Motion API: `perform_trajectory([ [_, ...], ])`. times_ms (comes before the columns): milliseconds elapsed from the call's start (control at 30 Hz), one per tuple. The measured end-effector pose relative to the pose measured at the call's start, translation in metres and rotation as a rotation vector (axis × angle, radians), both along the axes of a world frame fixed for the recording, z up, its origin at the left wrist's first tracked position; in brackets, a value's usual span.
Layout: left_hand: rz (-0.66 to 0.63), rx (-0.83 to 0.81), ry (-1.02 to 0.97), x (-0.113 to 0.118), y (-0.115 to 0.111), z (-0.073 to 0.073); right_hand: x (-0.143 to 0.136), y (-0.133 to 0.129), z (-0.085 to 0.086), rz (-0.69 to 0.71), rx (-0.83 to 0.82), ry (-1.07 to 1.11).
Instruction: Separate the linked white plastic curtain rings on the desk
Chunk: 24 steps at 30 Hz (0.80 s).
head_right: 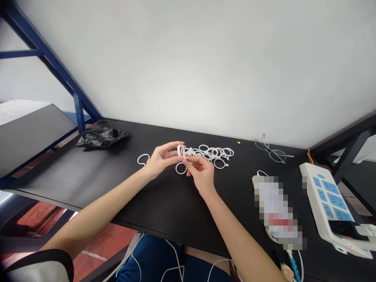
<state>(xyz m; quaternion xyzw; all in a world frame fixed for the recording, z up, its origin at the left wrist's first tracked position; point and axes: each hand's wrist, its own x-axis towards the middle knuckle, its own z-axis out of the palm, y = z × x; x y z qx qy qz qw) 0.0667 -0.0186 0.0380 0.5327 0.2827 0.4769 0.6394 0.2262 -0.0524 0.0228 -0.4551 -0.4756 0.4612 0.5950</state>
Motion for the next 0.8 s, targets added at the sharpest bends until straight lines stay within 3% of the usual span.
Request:
perform_trajectory([
  [800,-0.010,-0.032,-0.014,-0.0005,-0.0001,0.0005,-0.0016,-0.0022,-0.0029,-0.064,-0.009,0.002],
])
